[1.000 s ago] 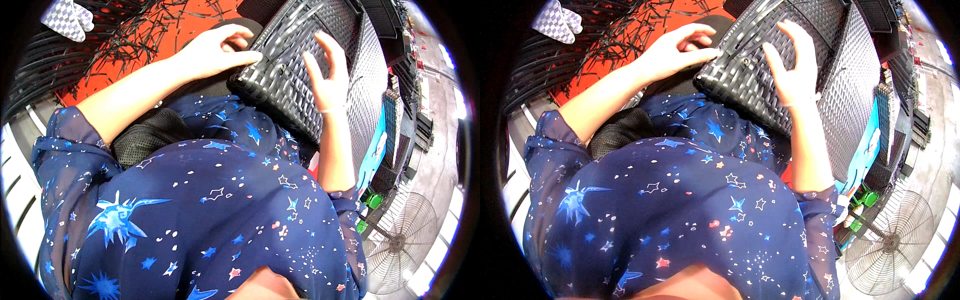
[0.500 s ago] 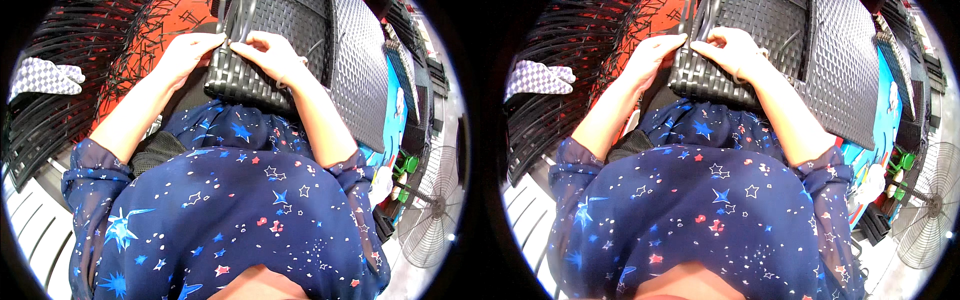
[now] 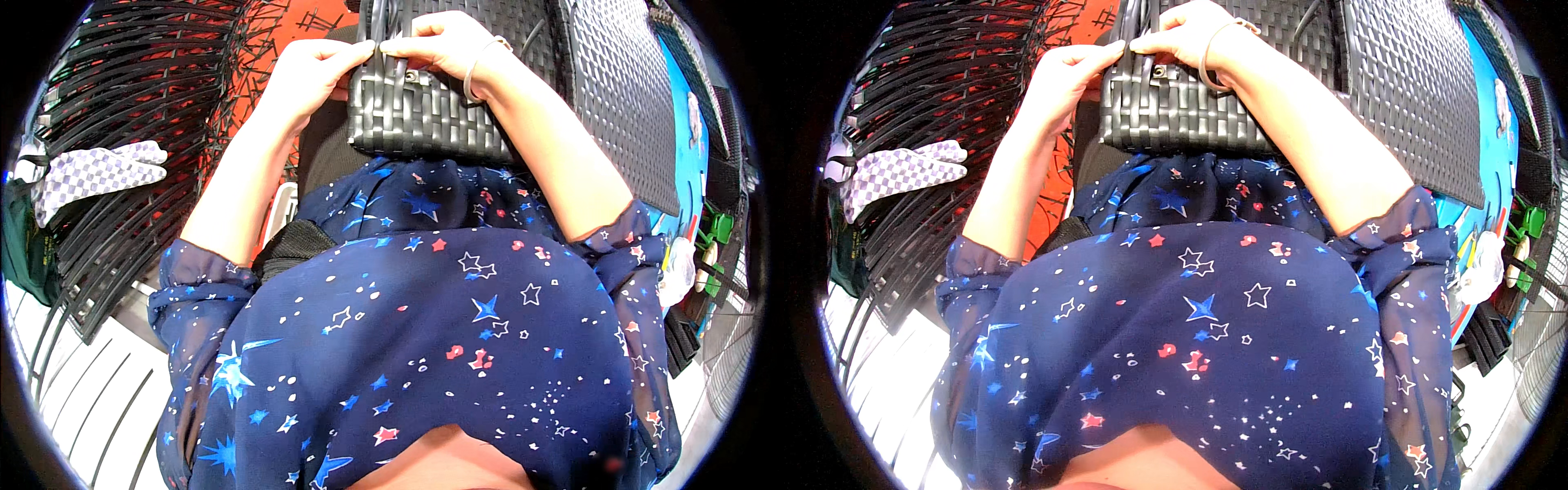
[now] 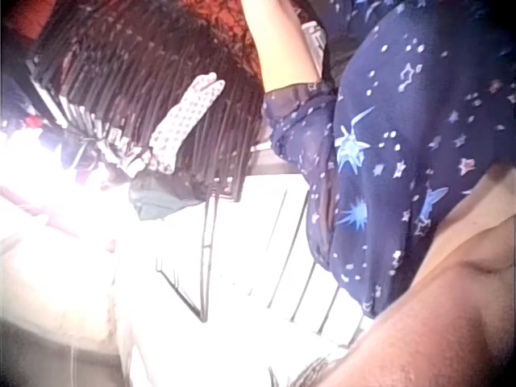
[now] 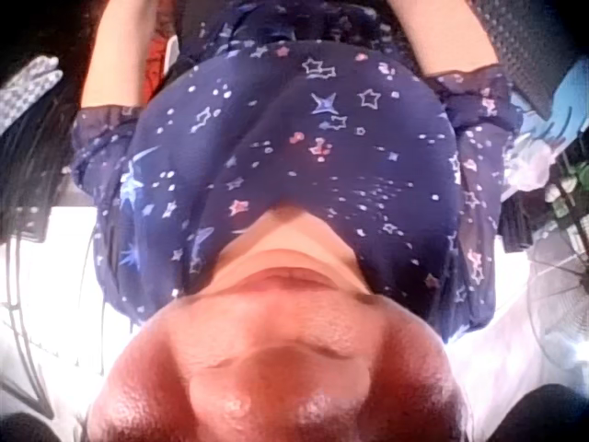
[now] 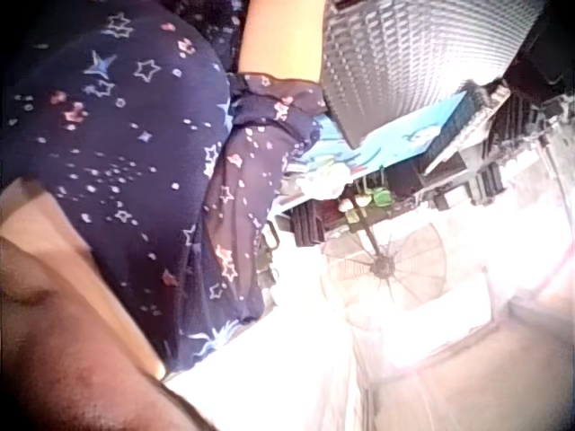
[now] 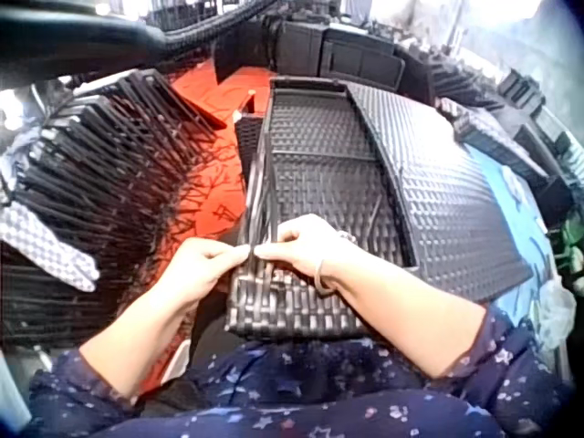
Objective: The person weaves black plastic strips into the edge of a black woven basket. They repeatedly thread a strip through the existing weave, pull it tight, and adjust the edge to maintain alignment. The process continues across the basket's rim without visible completion.
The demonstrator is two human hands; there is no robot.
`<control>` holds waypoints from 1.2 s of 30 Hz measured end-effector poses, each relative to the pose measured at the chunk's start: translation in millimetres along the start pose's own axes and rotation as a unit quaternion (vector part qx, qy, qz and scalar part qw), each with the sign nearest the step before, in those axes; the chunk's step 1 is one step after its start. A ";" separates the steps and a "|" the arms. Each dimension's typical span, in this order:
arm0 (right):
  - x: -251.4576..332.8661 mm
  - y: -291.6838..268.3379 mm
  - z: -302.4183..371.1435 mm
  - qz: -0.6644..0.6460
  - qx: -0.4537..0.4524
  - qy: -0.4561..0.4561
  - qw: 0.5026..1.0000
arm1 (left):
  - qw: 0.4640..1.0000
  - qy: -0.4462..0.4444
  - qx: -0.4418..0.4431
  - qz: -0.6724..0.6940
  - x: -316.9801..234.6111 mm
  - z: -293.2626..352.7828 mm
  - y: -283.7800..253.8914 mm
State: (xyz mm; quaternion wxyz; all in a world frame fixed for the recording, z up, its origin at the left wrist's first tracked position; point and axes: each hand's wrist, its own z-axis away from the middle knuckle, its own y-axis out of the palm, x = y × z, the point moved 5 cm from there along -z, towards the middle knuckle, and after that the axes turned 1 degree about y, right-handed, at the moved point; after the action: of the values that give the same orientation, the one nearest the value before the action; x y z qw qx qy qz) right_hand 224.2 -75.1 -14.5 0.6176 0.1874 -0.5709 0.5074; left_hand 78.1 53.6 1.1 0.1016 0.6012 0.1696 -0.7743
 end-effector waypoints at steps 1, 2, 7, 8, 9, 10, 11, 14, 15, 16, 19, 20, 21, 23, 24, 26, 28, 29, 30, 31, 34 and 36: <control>-3.0 0.3 0.0 0.001 -0.009 0.013 1.000 | 1.000 -0.006 0.014 -0.009 0.8 -3.9 -0.1; 9.7 5.1 4.4 0.001 -0.011 0.025 1.000 | 0.999 -0.016 0.023 -0.017 2.2 -3.5 -2.1; 40.8 7.5 11.2 0.212 -0.037 -0.081 0.973 | 0.999 0.012 -0.003 -0.034 1.0 -1.5 -2.2; 36.3 6.3 11.6 0.175 -0.029 -0.081 0.981 | 0.998 0.016 -0.002 -0.055 1.1 -2.3 -3.6; 34.2 4.9 12.2 0.137 -0.021 -0.081 0.987 | 0.997 0.020 -0.001 -0.076 0.8 -2.7 -4.0; 36.4 0.6 13.1 0.103 -0.014 -0.081 0.991 | 1.000 0.004 0.007 -0.018 1.6 -2.7 -1.1; 60.0 -5.9 38.4 0.064 0.025 0.029 0.997 | 0.999 -0.015 0.010 0.041 2.9 2.0 -0.6; 53.9 1.3 36.6 0.072 0.047 -0.030 0.996 | 0.998 0.014 0.037 0.042 -1.6 14.8 1.4; 55.9 -6.2 44.3 0.184 0.086 -0.025 0.979 | 0.998 0.037 0.048 0.013 -5.2 18.5 2.3; 23.9 -10.5 31.0 0.146 0.055 -0.125 0.980 | 0.995 0.063 0.073 -0.016 -11.3 17.9 7.8; 20.3 -8.1 44.7 0.225 0.048 -0.164 0.959 | 0.992 0.033 0.112 -0.046 -16.5 20.0 15.7; 18.0 -9.3 48.9 0.234 0.031 -0.177 0.956 | 0.991 0.020 0.117 -0.064 -16.9 18.3 16.2; 16.8 -9.3 53.3 0.253 0.039 -0.185 0.949 | 0.993 0.007 0.103 -0.058 -14.1 15.5 15.7; 21.9 -8.3 62.1 0.287 0.040 -0.183 0.939 | 0.994 -0.004 0.078 -0.070 -13.6 8.2 12.4; 20.7 -5.8 61.4 0.293 0.046 -0.187 0.936 | 0.995 -0.029 0.058 -0.077 -13.2 6.2 12.3; 22.1 -5.0 62.0 0.307 0.050 -0.195 0.930 | 0.998 -0.031 0.036 -0.036 -10.8 4.1 13.7; 23.2 -2.5 58.4 0.288 0.050 -0.200 0.935 | 0.997 -0.022 0.034 -0.060 -3.3 -6.7 8.9; 22.7 -1.4 56.3 0.285 0.052 -0.198 0.936 | 0.998 0.001 0.026 -0.057 -2.3 -11.4 7.6; 23.0 -0.6 55.5 0.282 0.054 -0.196 0.937 | 0.998 0.000 0.018 -0.064 1.2 -15.0 7.6; 23.7 -0.3 53.3 0.286 0.067 -0.182 0.938 | 0.997 0.002 0.009 -0.072 3.5 -19.9 7.5; 24.3 -2.1 53.4 0.290 0.079 -0.172 0.938 | 0.993 0.016 0.026 -0.112 8.7 -31.7 6.2; 33.0 -0.8 60.8 0.375 0.045 -0.108 0.920 | 0.987 0.038 0.041 -0.152 0.5 -28.3 4.3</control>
State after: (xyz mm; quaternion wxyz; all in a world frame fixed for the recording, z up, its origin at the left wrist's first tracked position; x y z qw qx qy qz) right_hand 188.0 -111.1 32.2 0.3079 0.0409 -0.6394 0.7033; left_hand 104.9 60.5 -6.2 -0.0484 0.6013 0.2309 -0.7634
